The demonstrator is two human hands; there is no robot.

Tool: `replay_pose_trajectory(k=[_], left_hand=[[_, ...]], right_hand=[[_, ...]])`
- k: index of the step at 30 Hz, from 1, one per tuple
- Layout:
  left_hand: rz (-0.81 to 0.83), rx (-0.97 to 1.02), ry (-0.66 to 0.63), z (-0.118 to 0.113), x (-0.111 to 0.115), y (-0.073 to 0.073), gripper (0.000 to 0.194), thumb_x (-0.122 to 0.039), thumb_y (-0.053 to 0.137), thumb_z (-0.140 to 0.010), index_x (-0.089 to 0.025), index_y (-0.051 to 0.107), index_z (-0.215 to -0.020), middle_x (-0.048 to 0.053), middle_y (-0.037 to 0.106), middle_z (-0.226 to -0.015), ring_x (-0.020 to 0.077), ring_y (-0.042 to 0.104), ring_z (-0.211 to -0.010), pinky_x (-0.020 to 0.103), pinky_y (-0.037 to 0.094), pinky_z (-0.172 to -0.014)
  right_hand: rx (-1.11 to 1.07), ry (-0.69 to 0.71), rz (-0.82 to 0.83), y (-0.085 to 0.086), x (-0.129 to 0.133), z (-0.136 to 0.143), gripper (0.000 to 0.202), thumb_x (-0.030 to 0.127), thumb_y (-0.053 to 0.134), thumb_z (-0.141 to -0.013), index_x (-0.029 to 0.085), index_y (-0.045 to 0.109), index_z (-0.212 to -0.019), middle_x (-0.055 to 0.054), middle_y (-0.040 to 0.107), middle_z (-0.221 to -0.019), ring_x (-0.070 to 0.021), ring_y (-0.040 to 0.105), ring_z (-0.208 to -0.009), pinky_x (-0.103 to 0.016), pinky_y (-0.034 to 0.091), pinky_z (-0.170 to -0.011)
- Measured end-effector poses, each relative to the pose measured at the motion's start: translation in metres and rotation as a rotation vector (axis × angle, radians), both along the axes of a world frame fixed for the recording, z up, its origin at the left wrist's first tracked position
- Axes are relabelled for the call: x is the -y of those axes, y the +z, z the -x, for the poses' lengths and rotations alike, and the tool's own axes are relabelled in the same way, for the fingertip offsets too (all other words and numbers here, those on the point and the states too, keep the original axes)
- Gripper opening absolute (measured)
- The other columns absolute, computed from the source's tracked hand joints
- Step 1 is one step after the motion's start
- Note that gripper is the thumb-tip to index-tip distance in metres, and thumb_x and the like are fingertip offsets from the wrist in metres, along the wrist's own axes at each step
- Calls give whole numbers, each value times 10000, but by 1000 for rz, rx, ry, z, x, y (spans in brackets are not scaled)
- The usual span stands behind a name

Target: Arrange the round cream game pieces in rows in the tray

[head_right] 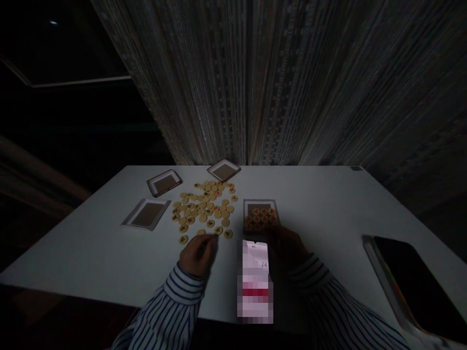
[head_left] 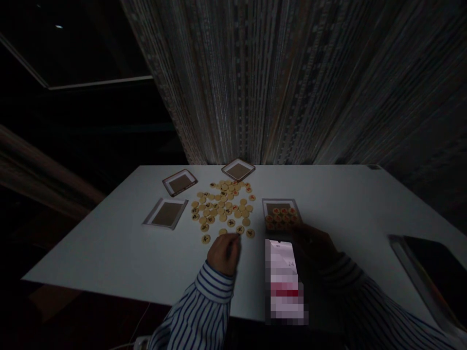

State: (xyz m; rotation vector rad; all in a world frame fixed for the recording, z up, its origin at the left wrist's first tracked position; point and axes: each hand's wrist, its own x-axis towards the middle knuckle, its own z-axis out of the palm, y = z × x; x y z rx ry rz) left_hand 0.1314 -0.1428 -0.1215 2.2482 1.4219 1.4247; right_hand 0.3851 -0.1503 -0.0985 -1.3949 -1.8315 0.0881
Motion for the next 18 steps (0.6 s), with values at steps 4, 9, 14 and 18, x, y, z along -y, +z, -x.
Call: replay_pose_trajectory(k=[4, 9, 14, 18], left_hand=[[7, 3, 9, -1, 1, -2, 164, -202, 477, -818, -151, 623, -876, 59, 669, -763, 151, 621, -727, 267, 518, -674], [20, 2, 18, -2, 2, -1, 175, -222, 470, -827, -151, 625, -870, 61, 670, -756, 147, 622, -720, 263, 520, -676], [29, 12, 21, -3, 3, 1, 183, -236, 464, -827, -150, 622, -862, 56, 660, -732, 146, 614, -696, 264, 513, -660], [36, 21, 23, -3, 5, 3, 179, -241, 469, -825, -150, 619, -864, 52, 649, -712, 141, 600, -668, 258, 504, -632]], right_hand=[[-3, 11, 25, -3, 0, 3, 309, 368, 424, -813, 192, 655, -707, -36, 663, -598, -128, 591, -488, -229, 462, -452], [-12, 15, 69, 2, 2, 3, 311, 363, 419, -813, 196, 659, -710, -39, 674, -621, -144, 622, -549, -247, 491, -503], [0, 18, 66, 3, 1, 2, 301, 370, 432, -801, 191, 665, -735, -47, 689, -649, -149, 633, -555, -254, 505, -515], [-8, 39, 4, -2, 1, 0, 286, 354, 438, -803, 184, 662, -750, -53, 693, -656, -155, 640, -557, -251, 512, -504]])
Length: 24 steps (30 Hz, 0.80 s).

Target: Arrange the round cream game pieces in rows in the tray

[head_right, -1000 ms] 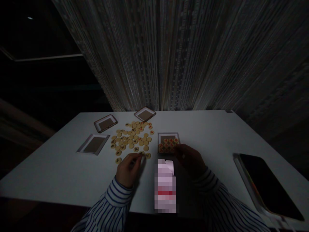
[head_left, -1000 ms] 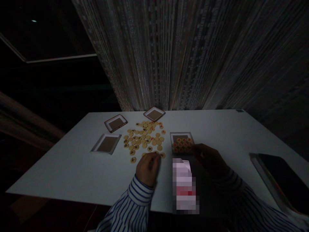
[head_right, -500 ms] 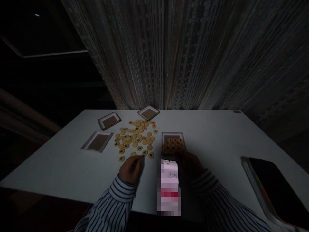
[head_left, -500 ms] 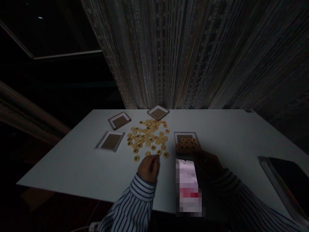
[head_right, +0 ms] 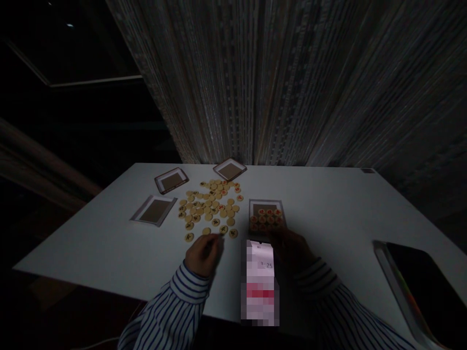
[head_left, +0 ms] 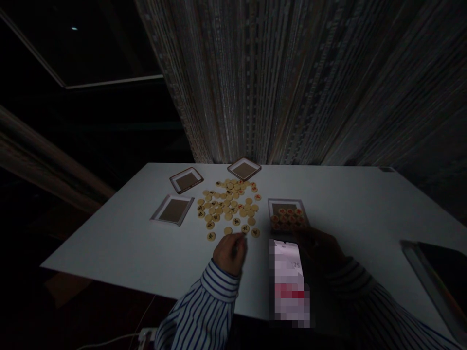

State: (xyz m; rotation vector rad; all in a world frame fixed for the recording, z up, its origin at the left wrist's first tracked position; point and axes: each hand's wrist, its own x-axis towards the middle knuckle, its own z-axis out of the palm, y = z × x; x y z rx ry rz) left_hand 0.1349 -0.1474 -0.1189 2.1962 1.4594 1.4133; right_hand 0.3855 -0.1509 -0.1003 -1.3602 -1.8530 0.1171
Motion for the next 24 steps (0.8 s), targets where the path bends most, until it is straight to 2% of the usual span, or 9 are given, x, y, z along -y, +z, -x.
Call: replay_pose_trajectory(k=[13, 19, 24], left_hand=[[-17, 26, 8, -1, 1, -1, 148, -204, 487, -811, -155, 619, -857, 47, 648, -708, 135, 598, -661, 251, 502, -629], [-19, 16, 9, -1, 1, 2, 147, -194, 474, -814, -154, 611, -848, 45, 639, -684, 133, 588, -632, 251, 496, -606], [-7, 38, -1, -1, 2, 6, 147, -204, 478, -813, -154, 609, -855, 44, 642, -699, 128, 590, -632, 243, 497, -600]], right_hand=[[18, -46, -45, 9, -1, 2, 331, 407, 430, -808, 201, 650, -674, -43, 679, -584, -149, 610, -465, -240, 490, -422], [81, -21, -20, 3, -2, -9, 298, 410, 455, -815, 197, 662, -791, -45, 685, -650, -134, 592, -480, -239, 486, -444], [89, 13, 6, 18, 0, -10, 311, 440, 448, -816, 205, 651, -820, -43, 679, -662, -126, 581, -481, -235, 474, -439]])
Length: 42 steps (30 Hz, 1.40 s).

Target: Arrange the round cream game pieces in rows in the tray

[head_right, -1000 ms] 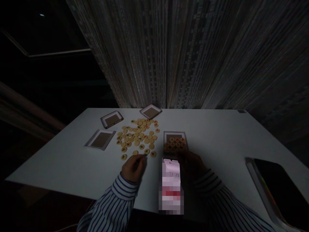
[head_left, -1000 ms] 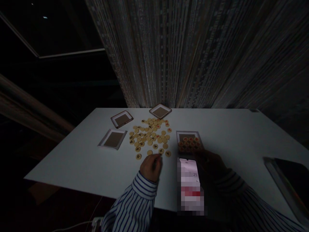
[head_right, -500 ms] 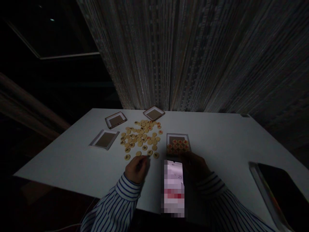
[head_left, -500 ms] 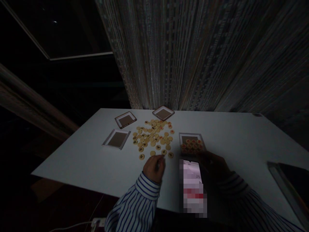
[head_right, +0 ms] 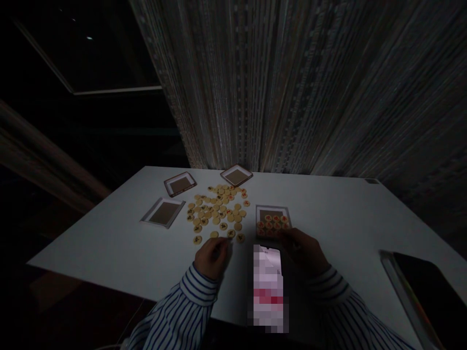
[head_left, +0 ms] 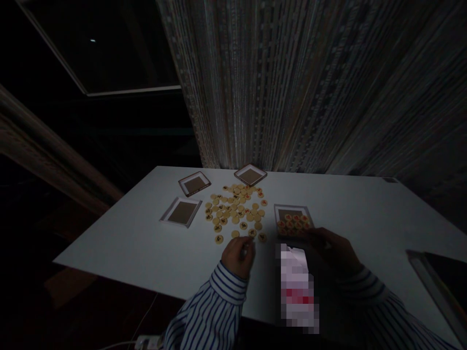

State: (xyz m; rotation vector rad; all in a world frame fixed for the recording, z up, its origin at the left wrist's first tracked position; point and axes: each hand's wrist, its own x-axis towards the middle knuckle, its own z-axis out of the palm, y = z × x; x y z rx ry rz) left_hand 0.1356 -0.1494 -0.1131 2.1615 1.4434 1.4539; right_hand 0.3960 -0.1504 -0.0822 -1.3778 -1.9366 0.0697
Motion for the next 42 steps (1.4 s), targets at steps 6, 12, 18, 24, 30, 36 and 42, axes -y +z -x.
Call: replay_pose_trajectory(k=[6, 12, 18, 24, 30, 36, 42], left_hand=[[60, 20, -35, 5, -1, 11, 135, -193, 496, -801, -164, 614, -862, 43, 654, -738, 123, 598, -640, 242, 505, -613], [83, -14, 2, 23, -23, 35, 145, -192, 546, -772, -174, 623, -893, 42, 666, -789, 129, 602, -658, 259, 513, -634], [152, -130, 45, 37, -71, 60, 202, -172, 588, -731, -167, 635, -928, 60, 674, -868, 170, 621, -770, 307, 520, -723], [290, -215, 109, 31, -115, 69, 237, -173, 584, -743, -147, 648, -969, 88, 682, -909, 207, 628, -821, 360, 502, -795], [326, -241, 110, 20, -134, 55, 272, -129, 567, -737, -149, 643, -997, 103, 674, -983, 226, 614, -922, 357, 478, -846], [298, -241, 126, 19, -136, 35, 284, -150, 545, -743, -167, 632, -1013, 101, 669, -978, 237, 601, -936, 387, 463, -856], [265, -209, 138, 24, -137, 26, 309, -137, 542, -730, -173, 620, -1027, 95, 669, -974, 230, 606, -923, 374, 469, -842]], right_hand=[[21, 27, 14, 21, -6, 4, 324, 437, 422, -830, 198, 638, -804, -70, 682, -705, -156, 616, -567, -271, 495, -491], [121, 49, 89, 38, -30, 9, 258, 378, 454, -817, 199, 635, -859, -69, 687, -813, -178, 632, -727, -298, 502, -623], [300, 41, 200, 54, -68, 35, 211, 300, 471, -789, 181, 639, -836, -65, 668, -796, -177, 601, -743, -289, 455, -666], [374, -40, 353, 60, -106, 74, 229, 326, 480, -792, 184, 629, -893, -43, 658, -821, -161, 580, -758, -259, 403, -667], [443, -69, 447, 54, -134, 103, 229, 305, 481, -780, 192, 607, -935, -57, 664, -881, -176, 585, -820, -265, 380, -679], [495, -63, 501, 45, -151, 120, 248, 317, 507, -757, 185, 588, -950, -86, 663, -948, -207, 592, -868, -279, 384, -679], [528, -40, 511, 39, -163, 131, 255, 333, 474, -779, 197, 582, -966, -82, 656, -1002, -213, 590, -911, -284, 394, -694]])
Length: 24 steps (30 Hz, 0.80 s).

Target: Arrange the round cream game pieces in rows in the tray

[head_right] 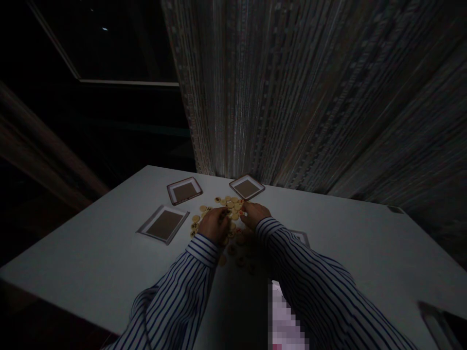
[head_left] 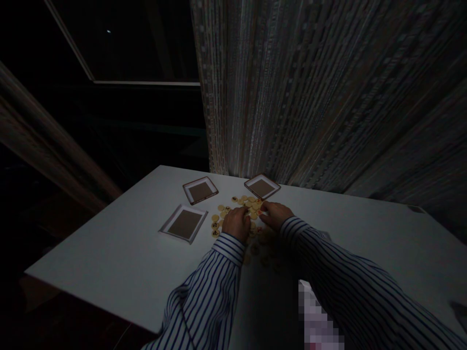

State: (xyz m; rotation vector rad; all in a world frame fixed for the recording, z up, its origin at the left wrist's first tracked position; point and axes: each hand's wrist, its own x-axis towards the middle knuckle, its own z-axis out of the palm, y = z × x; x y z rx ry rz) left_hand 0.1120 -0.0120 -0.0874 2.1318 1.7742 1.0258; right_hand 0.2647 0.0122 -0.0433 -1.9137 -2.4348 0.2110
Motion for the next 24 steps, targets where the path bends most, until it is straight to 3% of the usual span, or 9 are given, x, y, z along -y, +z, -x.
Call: replay_pose_trajectory(k=[9, 24], left_hand=[[-11, 9, -8, 2, -2, -2, 304, -148, 544, -728, -184, 621, -1020, 82, 672, -970, 223, 608, -916, 370, 474, -834], [22, 27, -2, 2, 4, 8, 296, -136, 547, -734, -178, 622, -1017, 90, 671, -972, 237, 606, -929, 385, 475, -850]], right_hand=[[45, 9, 0, -6, -8, 6, 239, 327, 444, -800, 188, 587, -931, -101, 663, -962, -228, 603, -881, -299, 402, -676], [76, 61, -64, -1, 0, 2, 223, 298, 460, -782, 186, 584, -930, -97, 665, -958, -230, 597, -877, -305, 383, -684]])
